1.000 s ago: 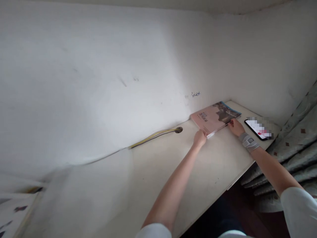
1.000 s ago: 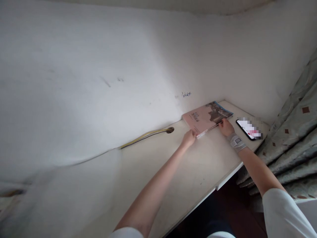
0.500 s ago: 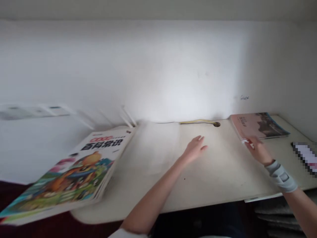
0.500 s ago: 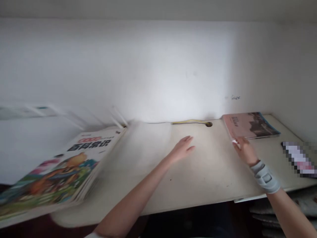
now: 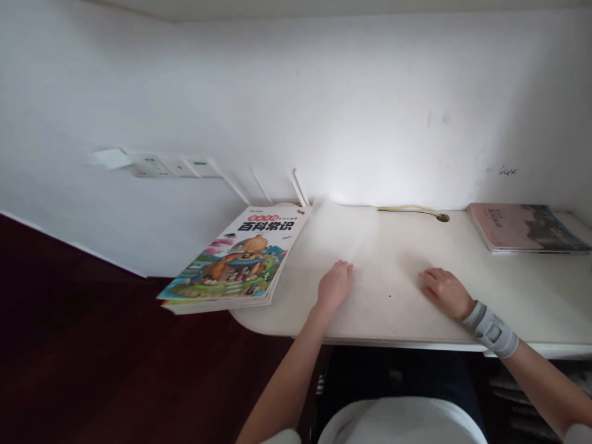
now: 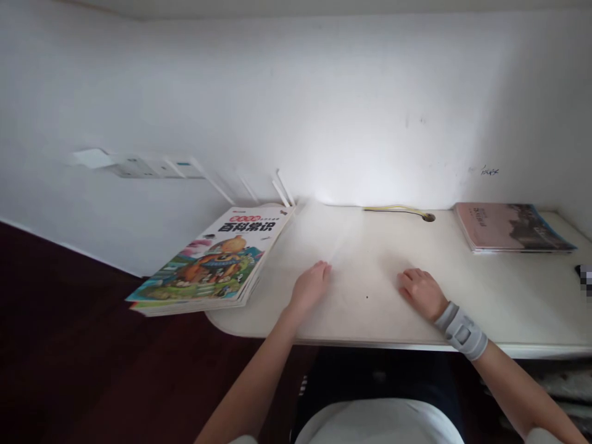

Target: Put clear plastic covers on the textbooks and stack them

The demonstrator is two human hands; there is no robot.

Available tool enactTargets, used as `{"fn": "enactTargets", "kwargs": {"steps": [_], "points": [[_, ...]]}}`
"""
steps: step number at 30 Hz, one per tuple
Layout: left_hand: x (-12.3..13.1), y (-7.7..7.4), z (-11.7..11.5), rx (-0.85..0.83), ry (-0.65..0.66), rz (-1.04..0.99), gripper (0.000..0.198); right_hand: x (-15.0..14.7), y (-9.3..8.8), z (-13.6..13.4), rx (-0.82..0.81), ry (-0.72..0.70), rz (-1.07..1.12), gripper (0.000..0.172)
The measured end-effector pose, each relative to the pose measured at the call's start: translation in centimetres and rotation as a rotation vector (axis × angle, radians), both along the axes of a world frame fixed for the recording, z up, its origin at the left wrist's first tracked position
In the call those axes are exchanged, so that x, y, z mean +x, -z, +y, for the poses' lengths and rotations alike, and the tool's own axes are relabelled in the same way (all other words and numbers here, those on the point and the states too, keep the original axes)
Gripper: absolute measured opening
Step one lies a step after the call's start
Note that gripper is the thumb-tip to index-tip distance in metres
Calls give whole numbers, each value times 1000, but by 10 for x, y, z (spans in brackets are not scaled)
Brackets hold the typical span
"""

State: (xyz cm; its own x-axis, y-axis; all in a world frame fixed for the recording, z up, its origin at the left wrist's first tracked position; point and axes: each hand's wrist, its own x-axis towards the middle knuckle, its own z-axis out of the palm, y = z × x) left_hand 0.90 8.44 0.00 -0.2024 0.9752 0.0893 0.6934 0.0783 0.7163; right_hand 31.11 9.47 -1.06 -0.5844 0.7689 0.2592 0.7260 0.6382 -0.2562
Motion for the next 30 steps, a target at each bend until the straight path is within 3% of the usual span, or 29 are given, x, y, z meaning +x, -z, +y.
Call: {"fn": "enactTargets", "kwargs": {"steps": [3, 5, 6, 8, 10, 13, 16, 19, 22, 25, 30], "points": [[22, -20, -5, 14, 60, -45, 21, -11, 2, -6, -23, 16, 78, 31], [49, -41, -12, 39, 166, -91, 22, -17, 2, -8, -24, 47, 145, 38], [64, -54, -16, 67, 288, -164, 23, -20, 0, -10, -11, 73, 205, 43], [90, -81, -25, 123, 494, -352, 29, -22, -6, -14, 50, 134, 365, 50], [105, -107, -32, 184, 609, -605, 32, -20, -17, -22, 141, 204, 517, 52], [96, -128, -33, 261, 550, -1028, 39, -10, -34, -36, 229, 255, 533, 55], [62, -114, -29, 282, 281, -1262, 41, -1, -40, -48, 269, 236, 363, 61], [25, -71, -27, 227, 21, -1339, 39, 0, -32, -56, 319, 216, 163, 68], [-1, -26, -33, 138, -168, -1278, 39, -6, -17, -62, 331, 181, 18, 76], [-13, 0, -40, 65, -270, -1179, 38, -9, 1, -66, 294, 149, -117, 79], [-19, 10, -45, -4, -239, -1005, 49, 13, 28, -67, 192, 202, -288, 67]]}}
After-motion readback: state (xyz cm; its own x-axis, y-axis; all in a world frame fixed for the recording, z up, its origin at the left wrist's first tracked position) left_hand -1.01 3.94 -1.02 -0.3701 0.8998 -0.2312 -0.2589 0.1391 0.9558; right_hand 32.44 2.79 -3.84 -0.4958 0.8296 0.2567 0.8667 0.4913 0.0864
